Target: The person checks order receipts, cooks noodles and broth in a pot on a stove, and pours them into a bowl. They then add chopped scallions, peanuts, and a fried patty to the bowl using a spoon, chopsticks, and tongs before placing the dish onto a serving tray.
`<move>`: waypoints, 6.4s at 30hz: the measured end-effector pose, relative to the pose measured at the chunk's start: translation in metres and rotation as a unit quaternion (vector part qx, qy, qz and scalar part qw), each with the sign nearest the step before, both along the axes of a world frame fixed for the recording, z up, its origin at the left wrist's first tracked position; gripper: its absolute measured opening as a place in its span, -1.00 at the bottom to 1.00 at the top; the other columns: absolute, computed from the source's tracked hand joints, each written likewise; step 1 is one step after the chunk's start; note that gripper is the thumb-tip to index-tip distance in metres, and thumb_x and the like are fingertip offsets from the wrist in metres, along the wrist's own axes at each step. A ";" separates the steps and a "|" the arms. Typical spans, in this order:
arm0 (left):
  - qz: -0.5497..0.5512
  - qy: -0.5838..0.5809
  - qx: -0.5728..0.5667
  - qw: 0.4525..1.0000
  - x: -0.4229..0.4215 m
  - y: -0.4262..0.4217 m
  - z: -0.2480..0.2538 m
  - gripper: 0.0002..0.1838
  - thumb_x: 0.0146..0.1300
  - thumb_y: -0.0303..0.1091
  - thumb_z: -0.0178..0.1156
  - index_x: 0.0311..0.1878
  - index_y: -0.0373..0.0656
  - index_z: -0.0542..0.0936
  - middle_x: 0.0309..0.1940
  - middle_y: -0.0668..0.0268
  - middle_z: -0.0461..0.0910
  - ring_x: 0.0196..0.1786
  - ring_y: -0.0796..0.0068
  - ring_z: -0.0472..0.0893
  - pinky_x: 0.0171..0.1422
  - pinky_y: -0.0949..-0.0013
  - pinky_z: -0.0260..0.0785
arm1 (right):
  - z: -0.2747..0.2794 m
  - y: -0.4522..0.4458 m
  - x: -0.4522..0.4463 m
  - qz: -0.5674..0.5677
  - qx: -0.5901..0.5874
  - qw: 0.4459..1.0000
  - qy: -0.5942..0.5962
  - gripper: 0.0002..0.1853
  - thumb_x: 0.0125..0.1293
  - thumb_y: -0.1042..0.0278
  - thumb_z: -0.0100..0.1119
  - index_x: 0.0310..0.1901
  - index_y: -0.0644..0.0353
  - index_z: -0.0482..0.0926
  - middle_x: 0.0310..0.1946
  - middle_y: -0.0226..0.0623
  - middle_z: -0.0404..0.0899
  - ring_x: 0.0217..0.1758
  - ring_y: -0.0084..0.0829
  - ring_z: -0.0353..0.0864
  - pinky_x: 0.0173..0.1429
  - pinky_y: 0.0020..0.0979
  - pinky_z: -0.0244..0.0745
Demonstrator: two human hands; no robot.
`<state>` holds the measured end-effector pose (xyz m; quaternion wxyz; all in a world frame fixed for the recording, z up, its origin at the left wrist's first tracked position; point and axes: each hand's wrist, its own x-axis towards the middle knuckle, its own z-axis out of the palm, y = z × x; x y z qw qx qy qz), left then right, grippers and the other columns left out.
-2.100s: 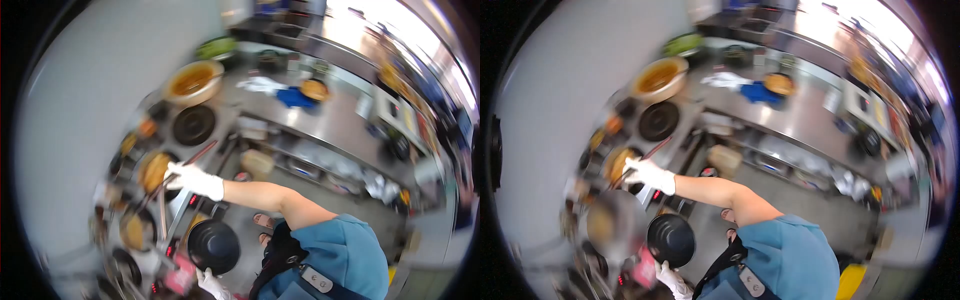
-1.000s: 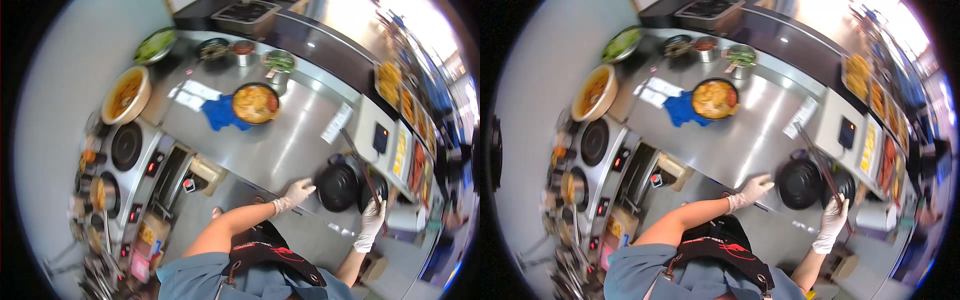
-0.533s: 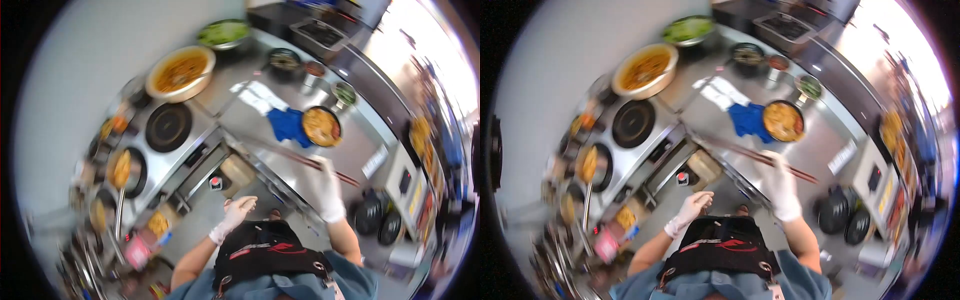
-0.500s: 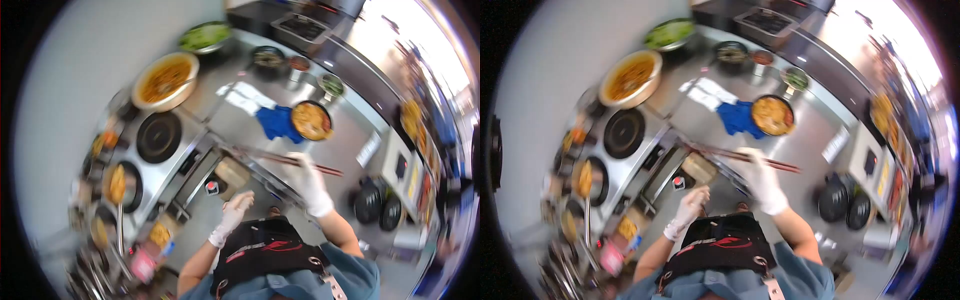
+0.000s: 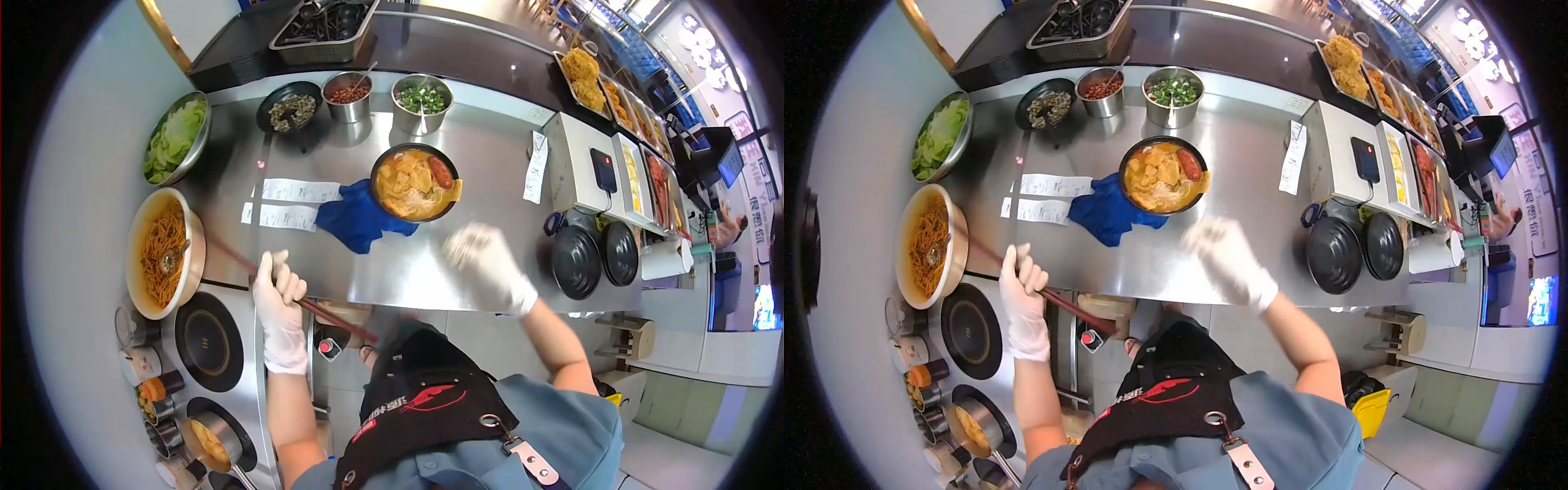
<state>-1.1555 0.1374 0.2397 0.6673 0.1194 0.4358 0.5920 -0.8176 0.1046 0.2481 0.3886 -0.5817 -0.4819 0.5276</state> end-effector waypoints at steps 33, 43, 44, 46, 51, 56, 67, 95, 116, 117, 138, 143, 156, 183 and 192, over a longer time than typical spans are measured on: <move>-0.370 0.120 -0.069 0.919 0.159 0.006 -0.059 -0.63 0.45 -0.12 -0.01 -0.01 -0.28 0.53 -0.16 0.21 0.62 -0.11 0.43 0.62 0.05 0.41 0.44 | 0.048 -0.081 0.095 -0.180 0.251 0.915 -0.260 -0.87 0.31 0.48 0.12 -0.14 0.26 0.58 -0.23 -0.16 0.61 -0.25 -0.36 0.64 -0.09 -0.43 0.54; -0.304 0.097 -0.099 0.943 0.091 -0.025 -0.077 -0.68 0.44 -0.16 0.01 -0.07 -0.24 0.56 -0.22 0.22 0.64 -0.18 0.45 0.62 -0.08 0.43 0.47 | 0.040 -0.084 0.060 -0.127 0.304 0.882 -0.337 -0.84 0.22 0.44 0.19 -0.15 0.14 0.61 -0.25 -0.24 0.65 -0.31 -0.35 0.67 -0.23 -0.45 0.56; -0.307 0.093 -0.100 0.942 0.088 -0.028 -0.080 -0.68 0.44 -0.16 0.01 -0.08 -0.25 0.56 -0.22 0.23 0.64 -0.19 0.45 0.62 -0.08 0.43 0.47 | 0.040 -0.083 0.057 -0.115 0.304 0.878 -0.351 -0.84 0.22 0.44 0.20 -0.16 0.15 0.61 -0.25 -0.24 0.65 -0.31 -0.35 0.67 -0.23 -0.45 0.56; -0.312 0.086 -0.103 0.941 0.085 -0.030 -0.081 -0.69 0.44 -0.17 0.01 -0.09 -0.24 0.56 -0.23 0.23 0.64 -0.20 0.46 0.62 -0.09 0.45 0.47 | 0.039 -0.079 0.050 -0.089 0.302 0.870 -0.380 -0.85 0.21 0.45 0.20 -0.17 0.15 0.61 -0.25 -0.24 0.65 -0.32 -0.34 0.67 -0.24 -0.45 0.56; -0.322 0.073 -0.114 0.937 0.079 -0.029 -0.080 -0.70 0.45 -0.18 0.01 -0.11 -0.23 0.57 -0.25 0.25 0.64 -0.20 0.47 0.62 -0.08 0.46 0.47 | 0.024 -0.064 0.034 -0.012 0.338 0.847 -0.410 -0.68 0.09 0.62 0.25 -0.09 0.14 0.56 -0.26 -0.21 0.62 -0.39 -0.30 0.63 -0.33 -0.45 0.54; -0.328 0.087 -0.109 0.934 0.078 -0.022 -0.078 -0.70 0.44 -0.18 0.01 -0.11 -0.23 0.57 -0.25 0.25 0.64 -0.20 0.45 0.62 -0.06 0.44 0.47 | 0.040 -0.064 0.031 -0.040 0.325 0.859 -0.393 -0.76 0.10 0.58 0.24 -0.16 0.15 0.59 -0.27 -0.23 0.63 -0.42 -0.31 0.63 -0.35 -0.44 0.53; -0.619 0.018 0.034 0.785 0.156 0.020 0.002 -0.50 0.47 0.02 -0.10 0.06 -0.26 0.53 -0.10 0.22 0.61 -0.06 0.44 0.59 0.06 0.38 0.43 | 0.080 -0.064 0.033 -0.171 0.337 0.879 -0.292 -0.78 0.40 0.28 0.02 -0.19 0.26 0.56 -0.28 -0.11 0.60 -0.34 -0.34 0.63 -0.21 -0.41 0.55; -0.098 0.932 0.076 0.341 -0.017 0.598 0.024 -0.69 0.26 -0.12 0.13 -0.17 -0.18 0.64 -0.21 0.00 0.64 -0.10 -0.03 0.62 -0.02 0.03 0.46 | -0.065 0.322 0.080 -0.097 0.337 0.860 -0.372 -0.86 0.23 0.33 0.22 -0.22 0.16 0.63 -0.38 -0.32 0.56 -0.33 -0.28 0.58 -0.26 -0.30 0.52; -0.079 0.978 0.103 0.163 -0.018 0.616 0.038 -0.82 0.30 -0.27 0.05 -0.28 -0.12 0.57 -0.29 0.14 0.66 -0.18 0.04 0.66 -0.13 0.08 0.52 | -0.093 0.320 0.090 -0.232 0.004 0.966 0.111 -0.68 0.43 0.18 0.06 -0.24 0.30 0.63 -0.53 -0.35 0.58 -0.54 -0.59 0.49 -0.44 -0.57 0.41; -0.108 0.973 0.099 0.177 -0.023 0.623 0.037 -0.76 0.29 -0.16 0.09 -0.23 -0.14 0.55 -0.25 0.09 0.64 -0.17 0.00 0.64 -0.12 0.02 0.49 | -0.090 0.320 0.089 -0.235 0.012 0.965 0.115 -0.68 0.43 0.18 0.06 -0.24 0.30 0.63 -0.53 -0.35 0.58 -0.54 -0.59 0.49 -0.44 -0.56 0.41; -0.102 0.959 0.188 0.189 -0.056 0.649 0.092 -0.64 0.30 -0.10 0.05 -0.11 -0.24 0.53 -0.11 -0.09 0.58 0.00 -0.17 0.52 0.04 -0.02 0.37 | -0.075 0.312 0.070 -0.077 0.257 0.908 -0.321 -0.88 0.26 0.35 0.19 -0.34 0.20 0.63 -0.41 -0.17 0.60 -0.34 -0.15 0.60 -0.23 -0.26 0.52; -0.044 0.949 0.240 0.201 -0.051 0.617 0.125 -0.64 0.32 -0.08 0.05 -0.05 -0.18 0.54 -0.10 -0.02 0.59 -0.02 -0.11 0.54 0.03 0.02 0.38 | -0.080 0.316 0.065 -0.165 0.189 0.945 -0.208 -0.83 0.28 0.32 0.21 -0.28 0.27 0.64 -0.44 -0.11 0.63 -0.43 -0.28 0.63 -0.28 -0.37 0.52; -0.037 0.802 0.568 0.180 0.150 0.458 0.125 -0.66 -0.11 -0.25 0.44 -0.33 -0.05 0.46 -0.42 0.32 0.44 -0.41 0.28 0.56 -0.43 0.27 0.40 | -0.074 0.311 0.074 -0.132 0.230 0.940 -0.215 -0.85 0.27 0.34 0.21 -0.34 0.26 0.63 -0.41 -0.12 0.60 -0.35 -0.14 0.60 -0.22 -0.29 0.50; -0.194 0.587 0.274 0.737 0.178 0.365 0.062 -0.80 0.36 -0.34 0.13 -0.16 -0.27 0.64 -0.41 0.40 0.60 -0.49 0.70 0.47 -0.41 0.61 0.30 | -0.086 0.294 0.059 -0.165 0.177 0.964 -0.113 -0.84 0.35 0.36 0.15 -0.25 0.28 0.63 -0.43 -0.27 0.64 -0.48 -0.47 0.58 -0.36 -0.46 0.49; -0.145 0.398 -0.014 0.906 0.072 0.165 -0.019 -0.67 0.42 -0.21 0.06 -0.15 -0.35 0.60 -0.39 0.24 0.63 -0.55 0.62 0.49 -0.39 0.54 0.34 | -0.092 0.303 0.068 -0.248 0.057 0.957 0.141 -0.74 0.44 0.32 0.03 -0.30 0.32 0.59 -0.55 -0.35 0.58 -0.58 -0.61 0.48 -0.46 -0.57 0.43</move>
